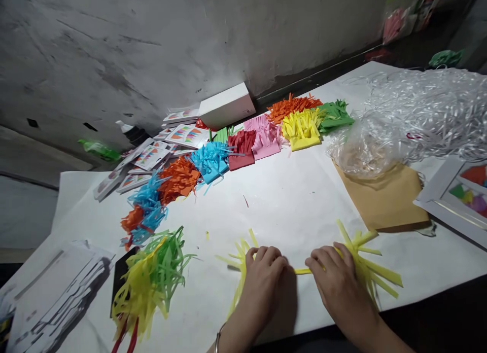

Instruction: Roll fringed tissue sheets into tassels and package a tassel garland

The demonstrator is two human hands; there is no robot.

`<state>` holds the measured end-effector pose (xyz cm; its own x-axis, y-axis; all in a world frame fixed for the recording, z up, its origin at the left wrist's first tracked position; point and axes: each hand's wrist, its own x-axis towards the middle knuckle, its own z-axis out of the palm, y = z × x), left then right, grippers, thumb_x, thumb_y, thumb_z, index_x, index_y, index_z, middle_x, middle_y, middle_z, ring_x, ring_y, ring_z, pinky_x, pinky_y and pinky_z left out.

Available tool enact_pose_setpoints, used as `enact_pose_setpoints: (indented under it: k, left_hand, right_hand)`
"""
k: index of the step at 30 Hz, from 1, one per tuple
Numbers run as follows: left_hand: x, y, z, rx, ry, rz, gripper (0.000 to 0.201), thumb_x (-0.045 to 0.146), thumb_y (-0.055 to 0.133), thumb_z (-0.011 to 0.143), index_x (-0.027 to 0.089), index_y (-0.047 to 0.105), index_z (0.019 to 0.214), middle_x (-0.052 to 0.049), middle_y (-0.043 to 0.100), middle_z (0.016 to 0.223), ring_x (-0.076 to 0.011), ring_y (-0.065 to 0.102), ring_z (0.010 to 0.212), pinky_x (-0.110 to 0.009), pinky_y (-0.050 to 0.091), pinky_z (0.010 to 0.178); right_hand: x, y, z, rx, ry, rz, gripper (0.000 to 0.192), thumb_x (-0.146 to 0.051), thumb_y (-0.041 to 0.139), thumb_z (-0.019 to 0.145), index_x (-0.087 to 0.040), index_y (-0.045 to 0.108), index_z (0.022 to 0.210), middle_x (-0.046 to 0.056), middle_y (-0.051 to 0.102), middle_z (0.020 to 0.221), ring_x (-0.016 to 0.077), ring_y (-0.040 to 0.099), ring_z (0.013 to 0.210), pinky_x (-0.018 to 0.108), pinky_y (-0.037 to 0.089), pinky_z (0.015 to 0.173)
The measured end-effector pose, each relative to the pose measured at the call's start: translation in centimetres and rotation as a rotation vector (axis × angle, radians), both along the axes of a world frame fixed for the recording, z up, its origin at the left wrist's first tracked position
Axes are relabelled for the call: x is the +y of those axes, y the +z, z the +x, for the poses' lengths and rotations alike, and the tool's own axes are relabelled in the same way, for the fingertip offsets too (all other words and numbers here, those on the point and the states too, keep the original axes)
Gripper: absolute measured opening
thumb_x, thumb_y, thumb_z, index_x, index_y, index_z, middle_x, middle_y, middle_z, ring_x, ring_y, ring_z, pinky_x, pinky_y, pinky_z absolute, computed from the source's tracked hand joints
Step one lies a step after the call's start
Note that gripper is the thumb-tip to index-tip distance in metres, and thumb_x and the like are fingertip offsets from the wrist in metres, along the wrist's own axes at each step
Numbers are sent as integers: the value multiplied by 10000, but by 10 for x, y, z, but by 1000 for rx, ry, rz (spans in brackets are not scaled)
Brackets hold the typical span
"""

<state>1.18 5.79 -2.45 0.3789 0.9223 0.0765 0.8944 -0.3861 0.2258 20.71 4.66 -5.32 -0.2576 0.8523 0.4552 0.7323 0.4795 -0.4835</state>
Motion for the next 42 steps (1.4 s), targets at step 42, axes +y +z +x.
enact_pose_setpoints:
  k: [42]
  left_hand:
    - [-8,62,27,-1437,364,-1201,418,415,962,616,120,697,748,26,582,598,-57,430,497,-210,273,509]
  right_hand:
    - [3,68,29,203,303,268,257,-40,444,1000,-164,666,1042,16,669,851,146,633,798,436,347,1063]
